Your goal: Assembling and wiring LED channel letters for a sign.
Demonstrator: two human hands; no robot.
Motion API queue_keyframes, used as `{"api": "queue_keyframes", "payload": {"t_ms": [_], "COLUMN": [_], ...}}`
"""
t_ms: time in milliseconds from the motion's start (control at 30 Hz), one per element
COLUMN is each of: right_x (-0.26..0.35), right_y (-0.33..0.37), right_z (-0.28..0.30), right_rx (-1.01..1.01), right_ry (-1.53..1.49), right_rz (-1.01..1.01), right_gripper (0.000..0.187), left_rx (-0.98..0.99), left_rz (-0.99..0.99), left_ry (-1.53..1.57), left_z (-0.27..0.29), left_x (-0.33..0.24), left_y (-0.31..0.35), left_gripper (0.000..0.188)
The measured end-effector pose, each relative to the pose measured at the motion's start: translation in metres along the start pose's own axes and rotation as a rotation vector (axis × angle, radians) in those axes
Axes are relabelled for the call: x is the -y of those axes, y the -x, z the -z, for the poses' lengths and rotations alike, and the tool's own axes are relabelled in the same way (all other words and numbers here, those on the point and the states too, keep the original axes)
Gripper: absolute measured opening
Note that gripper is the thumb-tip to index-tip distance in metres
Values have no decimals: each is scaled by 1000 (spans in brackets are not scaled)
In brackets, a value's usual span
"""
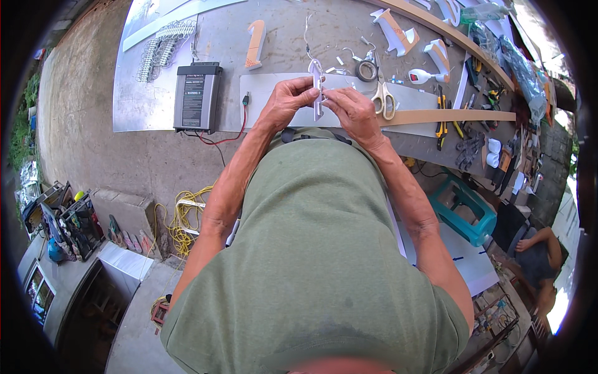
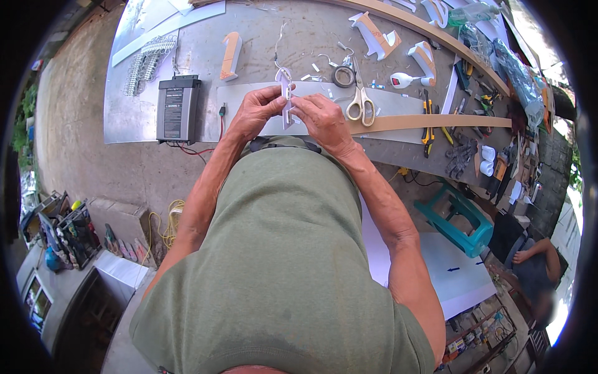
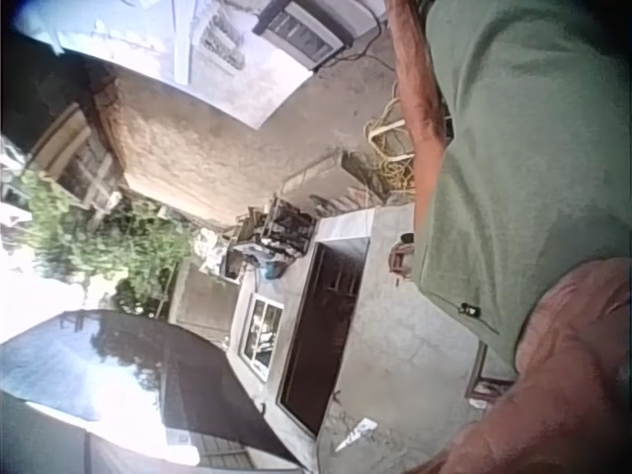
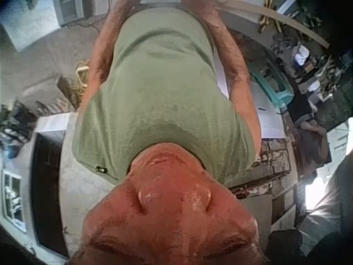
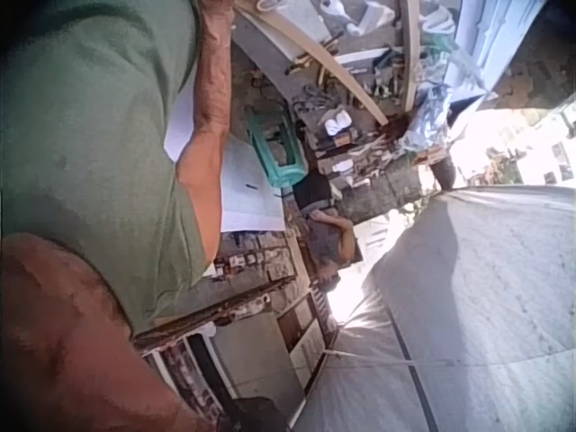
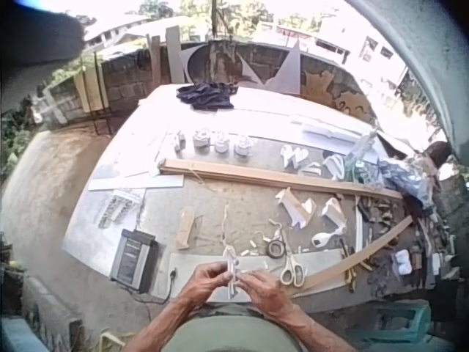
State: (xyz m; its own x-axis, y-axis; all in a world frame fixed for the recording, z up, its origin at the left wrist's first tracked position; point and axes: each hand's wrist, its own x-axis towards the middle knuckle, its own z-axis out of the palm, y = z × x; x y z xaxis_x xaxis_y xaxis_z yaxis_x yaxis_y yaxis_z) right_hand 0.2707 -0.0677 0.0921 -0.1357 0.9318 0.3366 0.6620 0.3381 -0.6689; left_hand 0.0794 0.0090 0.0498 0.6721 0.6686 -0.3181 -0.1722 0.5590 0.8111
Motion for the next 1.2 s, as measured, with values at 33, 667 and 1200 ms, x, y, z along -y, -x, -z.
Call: {"api": "queue_keyframes", "payload": {"t_ms": [33,667,1200], "right_x": [1,1,-3], "right_y": [0,3,-3], "right_z": [-1,-4,-2], "right_rx": [-11,56,-34], "right_ry": [-57,-467,-52], "right_rz": [-66,-609,67], "right_gripper": [26,17,23], "left_rx": [-5,5,53], "left_rz": [-7,11,175], "left_ry": [-6,40,231], "left_z": [0,4,8], "left_x": [0,6,7], "left_y": [0,-3,-2], "left_gripper": [43,42,34]}}
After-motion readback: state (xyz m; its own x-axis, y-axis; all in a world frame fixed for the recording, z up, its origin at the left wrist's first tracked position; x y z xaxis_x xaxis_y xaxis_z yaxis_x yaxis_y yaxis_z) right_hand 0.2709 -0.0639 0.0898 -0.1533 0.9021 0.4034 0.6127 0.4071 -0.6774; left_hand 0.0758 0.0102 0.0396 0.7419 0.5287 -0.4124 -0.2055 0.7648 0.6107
